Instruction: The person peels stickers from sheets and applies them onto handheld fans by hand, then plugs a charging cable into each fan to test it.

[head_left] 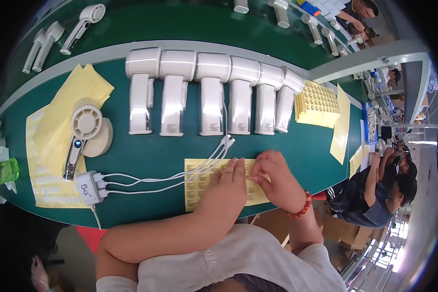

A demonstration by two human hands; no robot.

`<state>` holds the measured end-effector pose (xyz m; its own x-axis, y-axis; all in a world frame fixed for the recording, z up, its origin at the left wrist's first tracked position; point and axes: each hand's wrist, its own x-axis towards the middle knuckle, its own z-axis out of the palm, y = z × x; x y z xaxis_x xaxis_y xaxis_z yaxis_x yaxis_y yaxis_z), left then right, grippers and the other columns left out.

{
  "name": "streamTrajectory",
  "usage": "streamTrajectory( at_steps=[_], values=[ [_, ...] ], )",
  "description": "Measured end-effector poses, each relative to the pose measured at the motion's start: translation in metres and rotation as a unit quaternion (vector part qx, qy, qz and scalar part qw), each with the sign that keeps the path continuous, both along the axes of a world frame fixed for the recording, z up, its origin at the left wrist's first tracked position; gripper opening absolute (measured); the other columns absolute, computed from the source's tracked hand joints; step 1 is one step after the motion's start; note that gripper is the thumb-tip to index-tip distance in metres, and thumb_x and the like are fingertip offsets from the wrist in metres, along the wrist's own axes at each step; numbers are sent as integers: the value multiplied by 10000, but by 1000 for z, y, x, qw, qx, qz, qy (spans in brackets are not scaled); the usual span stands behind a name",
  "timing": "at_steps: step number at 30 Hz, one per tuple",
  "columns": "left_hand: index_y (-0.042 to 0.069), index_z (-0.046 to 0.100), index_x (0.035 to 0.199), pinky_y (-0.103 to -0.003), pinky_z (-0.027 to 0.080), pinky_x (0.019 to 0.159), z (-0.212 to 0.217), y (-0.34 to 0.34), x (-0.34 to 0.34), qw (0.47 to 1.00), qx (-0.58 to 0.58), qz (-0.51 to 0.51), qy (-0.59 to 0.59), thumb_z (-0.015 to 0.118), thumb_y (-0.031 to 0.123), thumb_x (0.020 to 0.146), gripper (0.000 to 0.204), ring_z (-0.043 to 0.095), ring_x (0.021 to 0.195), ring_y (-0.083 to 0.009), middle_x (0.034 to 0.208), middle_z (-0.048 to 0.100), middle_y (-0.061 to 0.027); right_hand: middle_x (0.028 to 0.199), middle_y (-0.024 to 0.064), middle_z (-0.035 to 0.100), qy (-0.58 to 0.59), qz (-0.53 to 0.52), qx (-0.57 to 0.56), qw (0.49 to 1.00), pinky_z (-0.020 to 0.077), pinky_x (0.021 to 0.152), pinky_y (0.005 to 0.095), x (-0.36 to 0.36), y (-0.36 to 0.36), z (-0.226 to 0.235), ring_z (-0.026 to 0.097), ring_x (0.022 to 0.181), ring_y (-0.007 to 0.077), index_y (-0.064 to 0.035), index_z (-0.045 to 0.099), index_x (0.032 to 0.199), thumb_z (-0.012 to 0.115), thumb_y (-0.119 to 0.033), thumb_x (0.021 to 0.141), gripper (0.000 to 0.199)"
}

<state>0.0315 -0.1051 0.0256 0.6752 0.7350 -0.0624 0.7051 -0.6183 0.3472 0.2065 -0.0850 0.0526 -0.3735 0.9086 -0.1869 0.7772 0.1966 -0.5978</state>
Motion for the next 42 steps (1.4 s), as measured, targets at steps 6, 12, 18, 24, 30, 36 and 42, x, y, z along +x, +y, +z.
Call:
streamTrajectory(
  at_steps=[6,12,18,24,30,36,42],
  values=[
    [-83,423,1261,-311,382,994,3,0,-1,1000,-8,-20,17,511,56,736,550,385,1259,-264,1344,391,-171,990,94,475,-7,14,-31,999,381,857,342,7,-13,1,444,985,289,-77,541,820,662,11,713,184],
    [-71,430,1263,-305,392,985,0,-1,1,1000,10,-16,14,510,57,740,544,385,1260,-253,1344,396,-161,969,111,472,-16,18,7,1000,394,821,356,4,-19,-8,451,928,307,-47,538,806,643,32,687,177],
    [-59,454,1245,-300,402,973,-1,0,1,999,27,-9,20,510,60,746,516,395,1253,-242,1337,410,-143,961,119,472,-60,-73,81,992,408,799,360,-8,-32,-19,455,905,312,-26,540,794,625,49,674,165],
    [-74,496,1200,-342,456,927,-7,-8,2,999,47,26,-4,506,37,774,440,427,1227,-272,1313,429,-172,915,95,495,76,69,-90,991,404,795,331,14,6,33,489,891,268,-43,549,794,679,-2,703,164],
    [-88,433,1251,-331,443,944,-15,-12,8,997,53,46,21,499,39,775,497,402,1250,-256,1306,428,-159,935,101,486,1,76,-41,996,414,791,332,-17,27,53,493,903,285,-55,537,793,687,-22,716,172],
    [-91,428,1254,-335,449,931,-13,-11,9,997,57,38,37,538,90,776,524,409,1244,-258,1327,406,-165,967,114,464,29,-18,-100,994,457,737,308,4,-16,4,527,841,261,-37,480,885,623,31,760,202],
    [-77,365,1301,-360,343,1023,-25,-9,14,994,69,85,-20,622,310,771,706,308,1296,-270,1368,340,-165,838,83,496,137,-181,-126,966,452,685,253,16,-27,-4,521,760,168,-11,495,929,556,37,821,134]
  ],
)
